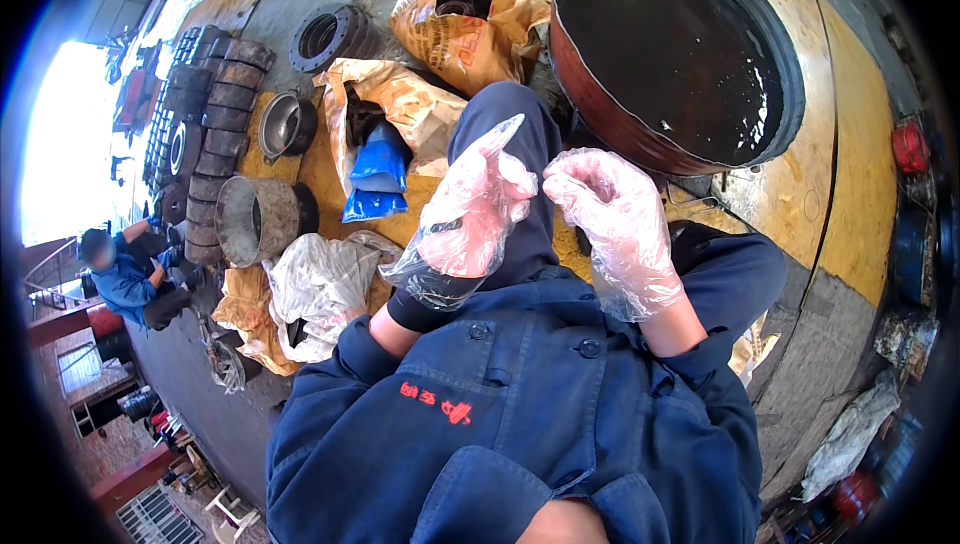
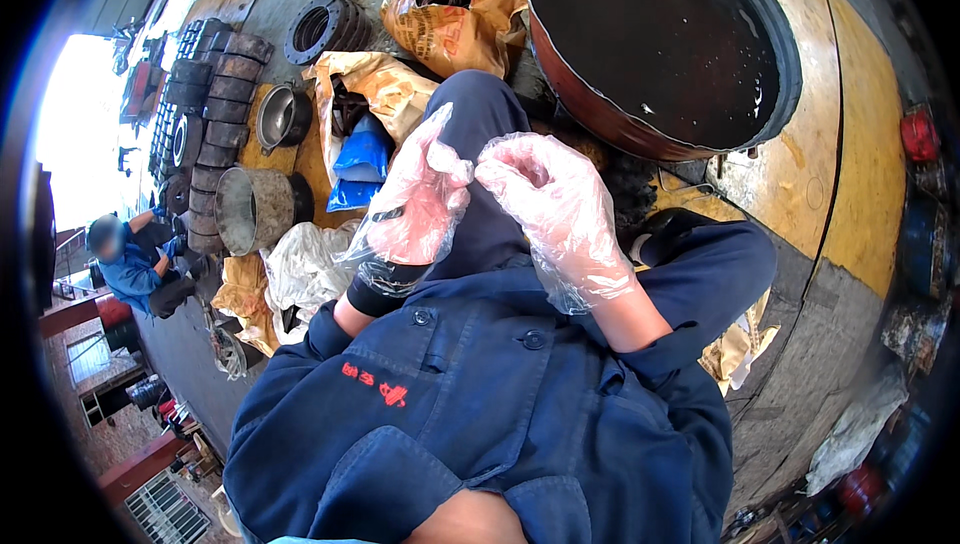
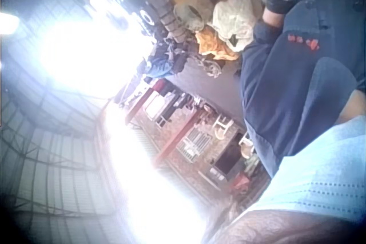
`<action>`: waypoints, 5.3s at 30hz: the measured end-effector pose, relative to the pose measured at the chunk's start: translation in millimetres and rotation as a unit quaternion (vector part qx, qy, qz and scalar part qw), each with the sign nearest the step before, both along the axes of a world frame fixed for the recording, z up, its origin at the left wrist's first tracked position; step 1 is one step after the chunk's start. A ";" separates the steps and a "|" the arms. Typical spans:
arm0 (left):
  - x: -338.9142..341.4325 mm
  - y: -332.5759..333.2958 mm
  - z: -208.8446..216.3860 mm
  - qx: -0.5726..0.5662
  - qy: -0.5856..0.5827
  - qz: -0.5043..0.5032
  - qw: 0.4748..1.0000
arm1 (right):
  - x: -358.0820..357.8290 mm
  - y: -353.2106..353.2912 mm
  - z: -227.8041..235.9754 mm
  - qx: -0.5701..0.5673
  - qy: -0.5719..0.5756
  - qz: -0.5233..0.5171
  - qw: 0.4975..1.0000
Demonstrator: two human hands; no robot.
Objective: The person sits on the floor of a workshop, puts on clear plastic gloves, and then blue rubber gloves. They pick up a metal ring from a pile and use a brush to coat it with a dark liquid from a bucket, repeating the process for multiple rings.
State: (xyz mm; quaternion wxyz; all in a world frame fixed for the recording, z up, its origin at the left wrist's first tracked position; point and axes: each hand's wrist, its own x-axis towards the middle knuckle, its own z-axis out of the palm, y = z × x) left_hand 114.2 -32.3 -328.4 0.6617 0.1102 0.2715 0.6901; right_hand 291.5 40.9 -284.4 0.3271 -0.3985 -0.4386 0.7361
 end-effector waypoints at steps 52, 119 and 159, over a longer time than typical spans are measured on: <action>-9.5 6.4 28.6 0.047 0.208 -0.038 0.976 | 2.2 6.8 -17.6 0.313 -0.119 0.091 0.938; -21.7 97.4 16.5 0.146 -0.108 0.022 0.983 | -37.1 -13.7 -29.4 0.524 -0.193 0.027 0.829; -22.9 98.6 19.2 0.163 0.102 -0.055 0.980 | -42.3 -25.4 -68.3 0.545 -0.164 0.103 0.816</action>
